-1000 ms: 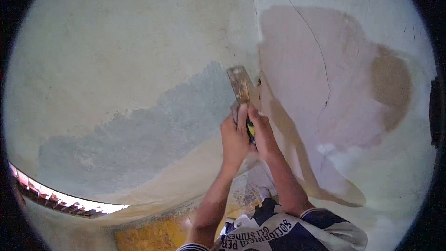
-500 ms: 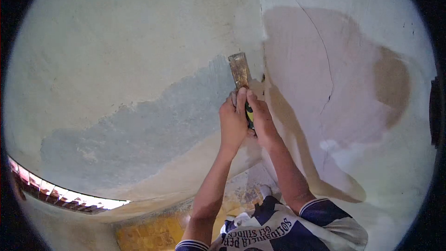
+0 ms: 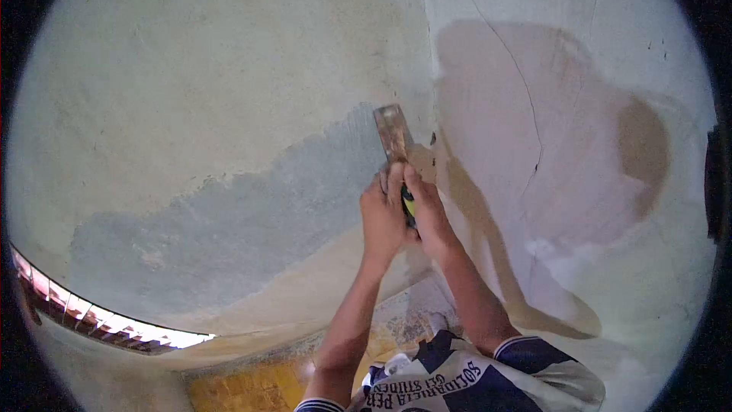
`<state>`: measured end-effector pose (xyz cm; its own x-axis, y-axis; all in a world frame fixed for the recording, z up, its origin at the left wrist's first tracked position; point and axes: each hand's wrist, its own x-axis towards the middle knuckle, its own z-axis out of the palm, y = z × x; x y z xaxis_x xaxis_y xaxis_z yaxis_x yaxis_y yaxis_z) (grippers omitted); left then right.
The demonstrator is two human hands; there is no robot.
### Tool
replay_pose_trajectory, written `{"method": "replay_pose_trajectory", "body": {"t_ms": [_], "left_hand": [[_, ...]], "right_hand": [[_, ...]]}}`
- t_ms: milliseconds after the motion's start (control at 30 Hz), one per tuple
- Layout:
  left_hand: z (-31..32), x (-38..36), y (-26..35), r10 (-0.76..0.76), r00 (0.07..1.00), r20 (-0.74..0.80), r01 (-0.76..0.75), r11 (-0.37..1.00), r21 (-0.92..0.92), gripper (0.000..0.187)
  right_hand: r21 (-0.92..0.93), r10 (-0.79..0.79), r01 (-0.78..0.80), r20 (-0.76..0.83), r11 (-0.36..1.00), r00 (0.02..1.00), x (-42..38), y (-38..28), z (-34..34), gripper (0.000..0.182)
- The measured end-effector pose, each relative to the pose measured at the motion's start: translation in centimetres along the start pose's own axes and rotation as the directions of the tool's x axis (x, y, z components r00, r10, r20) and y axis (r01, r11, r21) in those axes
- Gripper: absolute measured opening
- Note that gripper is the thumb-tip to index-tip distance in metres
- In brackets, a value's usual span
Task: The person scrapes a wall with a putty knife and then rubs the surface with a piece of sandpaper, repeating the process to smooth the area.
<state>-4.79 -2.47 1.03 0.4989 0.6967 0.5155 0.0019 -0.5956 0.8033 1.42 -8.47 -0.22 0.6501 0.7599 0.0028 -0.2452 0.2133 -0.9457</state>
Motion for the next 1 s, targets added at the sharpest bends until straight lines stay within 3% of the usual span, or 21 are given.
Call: {"method": "replay_pose_trajectory", "body": {"t_ms": [33, 133, 233, 333, 433, 500, 533, 633, 733, 833, 1000], "left_hand": [[0.0, 0.9, 0.0, 0.065, 0.998, 0.01, -0.066, 0.995, 0.076, 0.039], [-0.3, 2.5, 3.1, -0.178, 0.983, 0.044, 0.181, 0.98, -0.086, 0.038], [0.3, 0.0, 1.0, 0.092, 0.996, 0.001, -0.091, 0.993, 0.081, 0.036], [0.8, -0.1, -0.1, 0.086, 0.996, 0.009, -0.086, 0.996, -0.005, 0.033], [0.7, 1.6, 1.2, -0.223, 0.966, 0.133, 0.236, 0.967, -0.093, 0.028], [1.3, 0.3, -0.4, 0.137, 0.99, 0.034, -0.14, 0.986, 0.092, 0.027], [1.5, 0.0, -1.0, 0.326, 0.945, 0.018, -0.323, 0.925, 0.198, 0.026], [1.2, -0.1, -1.1, -0.007, 0.998, 0.065, 0.006, 1.0, 0.008, 0.025], [0.8, 1.8, 0.9, -0.04, 0.994, 0.102, 0.041, 0.999, -0.012, 0.026], [1.2, 0.5, 0.5, 0.127, 0.991, 0.047, -0.13, 0.989, 0.069, 0.03], [1.1, 1.2, 0.6, -0.05, 0.997, 0.06, 0.053, 0.997, -0.057, 0.031]], "right_hand": [[-0.02, 0.005, -0.005, 0.001, 1.0, 1.0, 0.4, -1.0, 0.1, 0.059], [0.02, 0.132, -0.132, 0.0, 0.991, 0.991, 0.9, -2.4, 0.0, 0.058], [0.071, 0.087, -0.088, 0.025, 0.994, 0.996, 0.1, 0.1, -1.0, 0.058], [0.053, 0.138, -0.14, 0.033, 0.989, 0.99, 0.8, 1.2, -1.5, 0.059], [0.08, 0.192, -0.197, 0.071, 0.977, 0.979, 1.4, 0.2, -2.1, 0.061], [0.095, 0.125, -0.127, 0.027, 0.987, 0.992, 0.8, 1.6, -2.1, 0.061], [0.105, 0.06, -0.058, -0.014, 0.993, 0.998, 0.8, 2.3, -1.9, 0.061], [0.038, 0.03, -0.03, -0.005, 0.999, 1.0, 0.7, 1.8, -1.7, 0.063], [0.021, 0.062, -0.062, -0.011, 0.998, 0.998, 1.4, -0.7, -1.0, 0.051], [0.048, 0.052, -0.048, -0.082, 0.998, 0.995, 0.3, -0.4, -0.9, 0.051], [0.053, 0.063, -0.059, -0.065, 0.997, 0.996, 0.5, -0.5, -0.9, 0.053]]}}
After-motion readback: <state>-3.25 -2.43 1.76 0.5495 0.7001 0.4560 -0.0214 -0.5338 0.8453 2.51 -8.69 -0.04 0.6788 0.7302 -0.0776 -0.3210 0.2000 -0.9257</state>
